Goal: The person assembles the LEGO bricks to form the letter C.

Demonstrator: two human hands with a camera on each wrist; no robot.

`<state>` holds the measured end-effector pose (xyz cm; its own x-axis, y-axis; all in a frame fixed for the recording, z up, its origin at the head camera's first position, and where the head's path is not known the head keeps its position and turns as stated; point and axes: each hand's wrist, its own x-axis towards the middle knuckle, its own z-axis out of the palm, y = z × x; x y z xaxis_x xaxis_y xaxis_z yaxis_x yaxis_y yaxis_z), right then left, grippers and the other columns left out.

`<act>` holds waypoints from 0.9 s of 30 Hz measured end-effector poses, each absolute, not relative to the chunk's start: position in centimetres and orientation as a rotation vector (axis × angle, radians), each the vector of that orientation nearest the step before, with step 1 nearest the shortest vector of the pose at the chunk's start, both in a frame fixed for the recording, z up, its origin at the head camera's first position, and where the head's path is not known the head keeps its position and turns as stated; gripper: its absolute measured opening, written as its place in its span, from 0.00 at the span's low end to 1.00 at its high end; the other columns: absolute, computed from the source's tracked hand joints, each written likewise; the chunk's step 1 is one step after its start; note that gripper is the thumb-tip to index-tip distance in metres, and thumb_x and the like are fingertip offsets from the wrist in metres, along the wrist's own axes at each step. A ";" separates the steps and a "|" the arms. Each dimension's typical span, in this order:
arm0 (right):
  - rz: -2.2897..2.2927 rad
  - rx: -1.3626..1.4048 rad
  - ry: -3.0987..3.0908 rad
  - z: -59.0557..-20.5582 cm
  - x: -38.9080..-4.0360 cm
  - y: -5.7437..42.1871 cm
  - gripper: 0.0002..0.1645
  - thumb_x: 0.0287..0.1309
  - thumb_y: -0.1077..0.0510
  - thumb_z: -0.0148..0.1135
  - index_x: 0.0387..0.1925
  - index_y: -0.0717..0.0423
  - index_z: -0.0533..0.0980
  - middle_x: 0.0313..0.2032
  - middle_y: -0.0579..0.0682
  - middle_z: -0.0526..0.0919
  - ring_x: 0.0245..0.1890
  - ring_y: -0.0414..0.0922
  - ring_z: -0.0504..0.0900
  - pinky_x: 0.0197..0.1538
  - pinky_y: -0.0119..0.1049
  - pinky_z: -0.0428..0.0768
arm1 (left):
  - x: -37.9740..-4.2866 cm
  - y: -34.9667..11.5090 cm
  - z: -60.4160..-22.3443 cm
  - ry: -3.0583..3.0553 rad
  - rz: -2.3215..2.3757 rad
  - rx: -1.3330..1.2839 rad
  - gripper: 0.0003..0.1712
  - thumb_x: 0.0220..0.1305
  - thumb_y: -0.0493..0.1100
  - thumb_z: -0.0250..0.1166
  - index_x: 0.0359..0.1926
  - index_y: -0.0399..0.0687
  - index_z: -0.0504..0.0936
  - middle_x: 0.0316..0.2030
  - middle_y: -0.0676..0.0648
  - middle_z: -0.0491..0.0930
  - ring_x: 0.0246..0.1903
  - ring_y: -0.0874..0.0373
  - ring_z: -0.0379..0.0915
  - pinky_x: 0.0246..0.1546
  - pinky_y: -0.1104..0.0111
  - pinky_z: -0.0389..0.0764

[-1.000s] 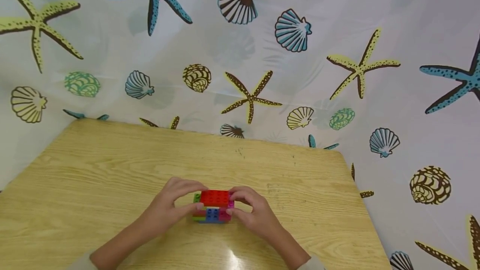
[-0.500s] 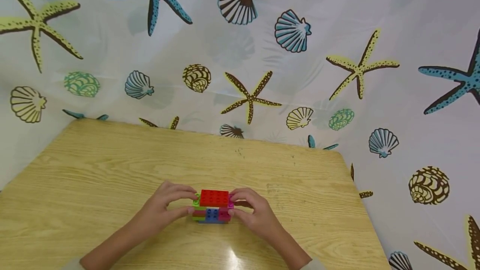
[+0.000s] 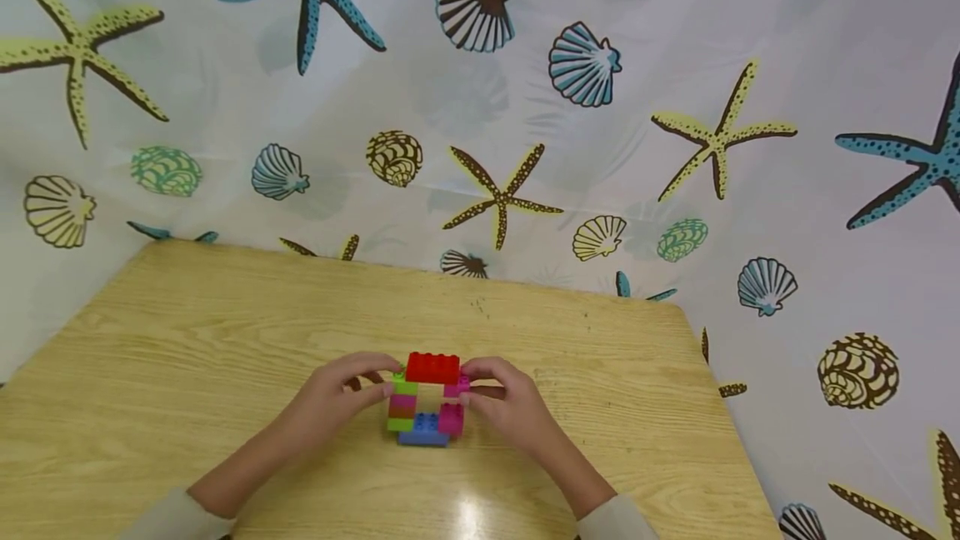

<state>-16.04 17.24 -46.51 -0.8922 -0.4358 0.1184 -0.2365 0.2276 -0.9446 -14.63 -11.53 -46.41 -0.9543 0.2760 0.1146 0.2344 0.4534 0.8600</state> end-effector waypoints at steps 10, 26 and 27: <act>-1.604 -0.445 2.488 -47.5 -19.0 16.3 0.20 0.64 0.54 0.68 0.57 0.48 0.79 0.57 0.49 0.81 0.58 0.49 0.81 0.58 0.39 0.80 | -17.7 -11.0 -48.2 2.487 1.659 0.278 0.19 0.69 0.47 0.66 0.60 0.58 0.82 0.52 0.50 0.82 0.47 0.56 0.79 0.45 0.63 0.81; -1.480 -0.245 2.385 -49.5 -20.3 16.0 0.19 0.63 0.47 0.68 0.53 0.49 0.83 0.56 0.49 0.82 0.58 0.49 0.75 0.62 0.47 0.76 | -19.7 -11.6 -50.7 2.405 1.632 0.276 0.15 0.68 0.44 0.67 0.54 0.49 0.87 0.55 0.47 0.84 0.55 0.52 0.77 0.55 0.57 0.78; -1.479 -0.242 2.390 -49.5 -20.3 15.9 0.19 0.63 0.48 0.69 0.53 0.49 0.83 0.56 0.49 0.82 0.58 0.49 0.75 0.61 0.46 0.76 | -19.7 -11.6 -50.7 2.403 1.627 0.280 0.15 0.69 0.44 0.67 0.54 0.48 0.87 0.55 0.47 0.84 0.55 0.52 0.76 0.55 0.58 0.78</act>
